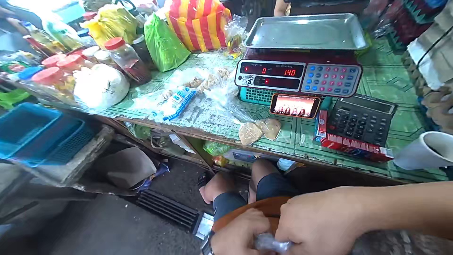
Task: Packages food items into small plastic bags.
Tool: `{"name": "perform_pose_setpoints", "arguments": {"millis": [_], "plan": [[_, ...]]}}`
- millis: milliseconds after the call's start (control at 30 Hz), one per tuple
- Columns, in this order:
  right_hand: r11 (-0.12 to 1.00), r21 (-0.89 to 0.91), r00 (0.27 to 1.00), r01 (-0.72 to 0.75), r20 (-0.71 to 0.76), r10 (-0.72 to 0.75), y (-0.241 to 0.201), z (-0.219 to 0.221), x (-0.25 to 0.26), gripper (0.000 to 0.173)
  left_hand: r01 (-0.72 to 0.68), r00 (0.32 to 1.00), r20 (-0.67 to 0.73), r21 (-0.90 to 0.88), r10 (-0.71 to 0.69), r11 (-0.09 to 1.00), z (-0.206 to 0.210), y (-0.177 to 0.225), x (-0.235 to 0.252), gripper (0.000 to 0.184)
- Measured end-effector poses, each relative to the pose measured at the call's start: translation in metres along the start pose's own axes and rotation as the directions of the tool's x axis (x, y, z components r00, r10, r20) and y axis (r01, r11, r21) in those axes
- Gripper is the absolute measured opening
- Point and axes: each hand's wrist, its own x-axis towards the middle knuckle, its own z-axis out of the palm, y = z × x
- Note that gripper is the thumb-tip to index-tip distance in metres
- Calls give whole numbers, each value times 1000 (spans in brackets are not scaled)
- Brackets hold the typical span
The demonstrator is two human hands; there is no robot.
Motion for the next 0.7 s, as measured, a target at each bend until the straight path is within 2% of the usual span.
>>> {"name": "perform_pose_setpoints", "arguments": {"millis": [33, 67, 100, 133, 167, 200, 233, 267, 300, 333, 367, 400, 467, 500, 567, 700], "plan": [[969, 230, 995, 88, 19, -95, -3, -3, -2, 36, -55, 998, 39, 4, 55, 998, -4, -5, 5, 33], [883, 441, 982, 158, 20, -186, -2, -2, -1, 37, -89, 993, 70, -61, 93, 994, -4, -10, 11, 35], [757, 615, 963, 221, -15, -269, 1, 3, 0, 37, -104, 991, 64, -162, 116, 981, 1, -13, 16, 39], [638, 709, 938, 300, -95, -334, 8, 10, 2, 39, -113, 992, 28, -262, 125, 958, 10, -16, 19, 45], [579, 713, 908, 395, -207, -365, 17, 15, 1, 43, -120, 993, -19, -333, 120, 935, 23, -22, 19, 50], [623, 612, 873, 487, -351, -337, 27, 17, -6, 49, -114, 993, -55, -387, 101, 915, 35, -30, 17, 44], [770, 411, 815, 488, -531, -233, 40, 16, -18, 51, -80, 997, -34, -426, 72, 901, 38, -32, 19, 32], [933, 187, 702, 307, -706, -89, 58, 14, -29, 48, -49, 998, 10, -448, 60, 893, 36, -32, 24, 29], [998, 57, 545, -2, -837, 49, 83, 12, -37, 42, -33, 997, 52, -441, 63, 897, 32, -33, 26, 30], [954, 52, 366, -296, -916, 163, 115, 11, -41, 40, -29, 994, 83, -426, 72, 904, 29, -33, 27, 32], [862, 136, 205, -488, -942, 264, 147, 10, -43, 47, -27, 992, 100, -406, 74, 914, 27, -32, 26, 33], [770, 247, 71, -588, -933, 354, 175, 12, -43, 58, -27, 992, 105, -381, 72, 924, 28, -30, 25, 34], [640, 406, -105, -653, -885, 453, 213, 13, -42, 74, -13, 991, 118, -355, 59, 935, 29, -27, 25, 43], [615, 453, -150, -646, -865, 479, 223, 12, -41, 77, 1, 988, 148, -333, 52, 943, 28, -26, 26, 54], [599, 488, -177, -635, -846, 502, 231, 6, -42, 78, 29, 971, 236, -235, 28, 971, 28, -28, 25, 72], [550, 461, -133, -696, -837, 531, 227, -10, -41, 81, 63, 951, 308, -191, -1, 980, 25, -30, 17, 79]]}}
